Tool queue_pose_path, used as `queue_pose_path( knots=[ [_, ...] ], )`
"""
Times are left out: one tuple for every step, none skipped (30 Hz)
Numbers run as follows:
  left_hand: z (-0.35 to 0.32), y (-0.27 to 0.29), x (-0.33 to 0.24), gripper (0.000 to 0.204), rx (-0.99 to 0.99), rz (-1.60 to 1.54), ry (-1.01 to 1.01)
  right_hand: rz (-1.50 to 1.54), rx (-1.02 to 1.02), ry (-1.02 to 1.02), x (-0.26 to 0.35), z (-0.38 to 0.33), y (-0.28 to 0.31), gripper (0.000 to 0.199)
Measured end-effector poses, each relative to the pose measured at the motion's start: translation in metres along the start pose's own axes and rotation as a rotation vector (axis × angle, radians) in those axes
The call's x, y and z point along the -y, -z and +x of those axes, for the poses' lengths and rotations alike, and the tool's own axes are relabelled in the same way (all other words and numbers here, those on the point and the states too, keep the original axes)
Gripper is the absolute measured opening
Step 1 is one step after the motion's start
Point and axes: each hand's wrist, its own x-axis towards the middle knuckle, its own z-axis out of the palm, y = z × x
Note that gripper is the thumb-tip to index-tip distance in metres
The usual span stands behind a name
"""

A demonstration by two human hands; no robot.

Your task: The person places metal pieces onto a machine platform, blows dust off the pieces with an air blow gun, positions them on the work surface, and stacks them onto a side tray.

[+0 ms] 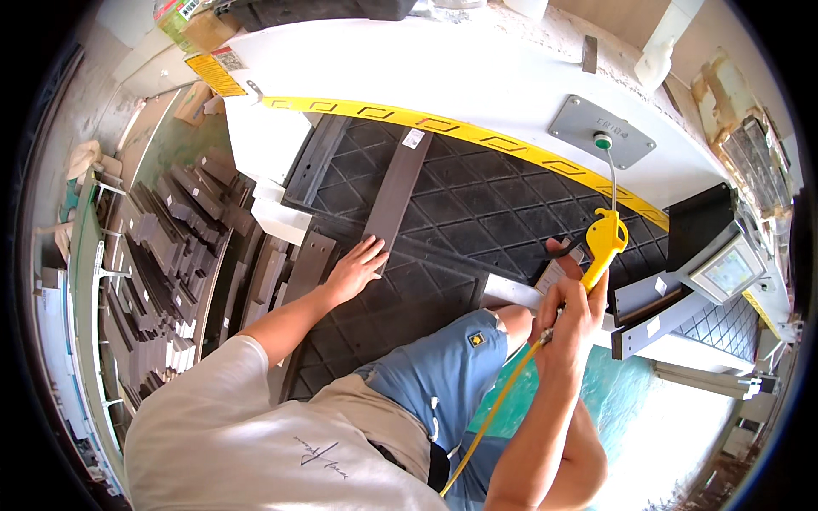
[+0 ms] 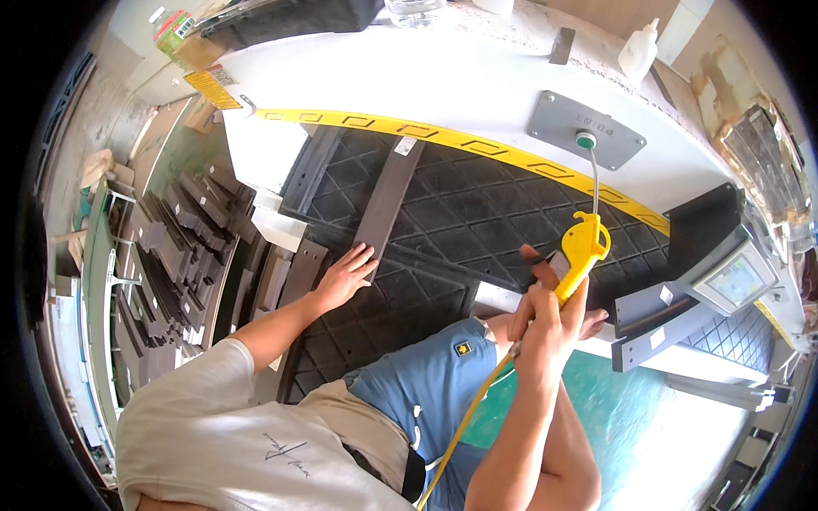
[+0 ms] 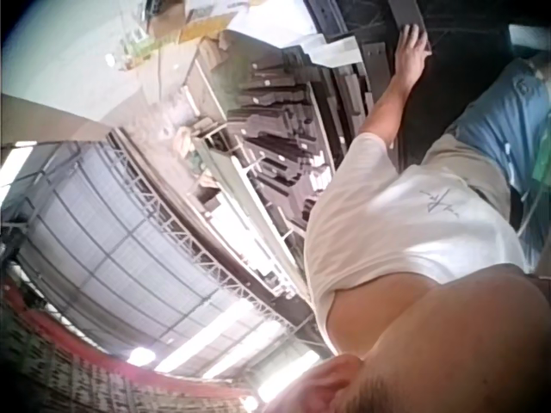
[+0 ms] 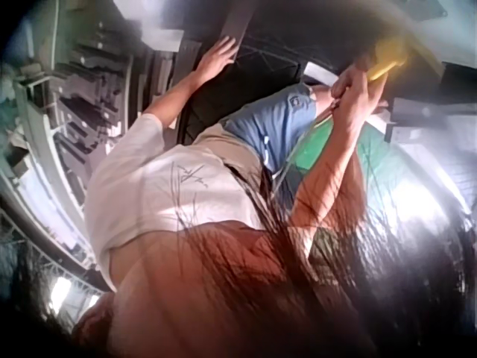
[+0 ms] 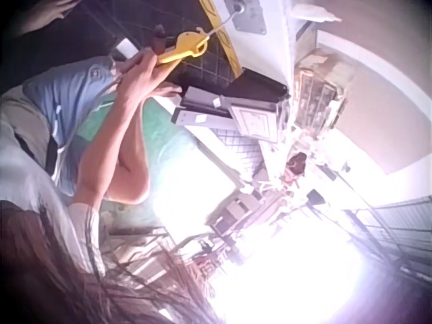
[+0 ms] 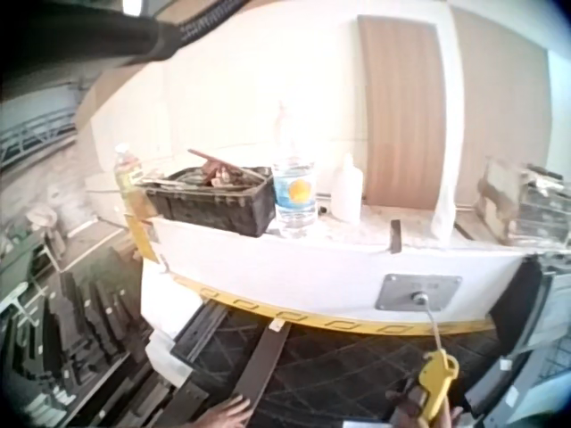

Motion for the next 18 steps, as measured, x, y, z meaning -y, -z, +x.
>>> queue_pose_path(
  knots=[
    [-0.003,0.000,0.000,0.059,0.006,0.006,0.009,-0.009,0.020,-0.014,-0.001,-0.008,0.002,0.070],
    [-0.003,0.001,0.001,0.059,0.007,0.010,0.017,-0.020,0.041,-0.023,0.000,-0.016,0.003,0.070],
    [0.000,0.000,0.000,0.059,0.004,0.006,0.012,0.011,0.021,-0.059,0.001,-0.028,0.001,0.072],
    [0.001,0.000,0.000,0.060,0.004,-0.011,0.018,-0.044,0.077,-0.116,-0.013,-0.039,0.017,0.074],
    [0.001,-0.001,-0.001,0.061,0.004,-0.027,0.028,0.001,0.108,-0.217,-0.021,-0.052,0.026,0.068],
    [0.001,-0.001,-0.001,0.061,0.006,-0.033,0.028,0.042,0.136,-0.320,-0.026,-0.064,0.032,0.063],
    [0.003,-0.001,0.000,0.060,0.016,-0.022,0.024,0.163,0.165,-0.358,-0.031,-0.081,0.034,0.066],
    [0.004,0.000,-0.001,0.060,0.027,-0.012,0.017,0.278,0.142,-0.460,-0.035,-0.096,0.036,0.066],
    [0.005,0.000,0.000,0.061,0.019,0.000,0.005,0.407,0.161,-0.513,-0.041,-0.112,0.036,0.056],
    [0.005,0.001,0.001,0.059,0.007,0.007,-0.003,0.330,0.182,-0.639,-0.049,-0.125,0.041,0.049],
    [0.006,0.003,0.001,0.058,-0.002,-0.083,0.026,0.256,0.207,-0.764,-0.057,-0.139,0.046,0.045],
    [0.010,0.007,-0.001,0.057,-0.012,-0.174,0.053,-0.061,0.443,-0.815,-0.073,-0.150,0.068,0.048],
    [0.016,0.012,-0.005,0.055,-0.019,-0.231,0.080,-0.495,0.476,-0.565,-0.073,-0.170,0.072,0.047],
    [0.020,0.015,-0.004,0.055,-0.023,-0.232,0.092,-0.913,0.511,-0.287,-0.069,-0.182,0.069,0.045],
    [0.023,0.016,-0.001,0.054,-0.034,-0.277,0.099,-0.967,0.442,-0.404,-0.044,-0.180,0.070,0.046],
    [0.023,0.018,0.002,0.053,-0.044,-0.322,0.110,-1.022,0.374,-0.523,-0.011,-0.179,0.074,0.046],
    [0.029,0.019,0.002,0.049,-0.048,-0.378,0.129,-1.052,0.262,-0.191,0.011,-0.179,0.083,0.044],
    [0.053,0.019,-0.008,0.046,-0.036,-0.365,0.111,-1.010,0.045,-0.052,0.008,-0.158,0.092,0.054]
  ],
)
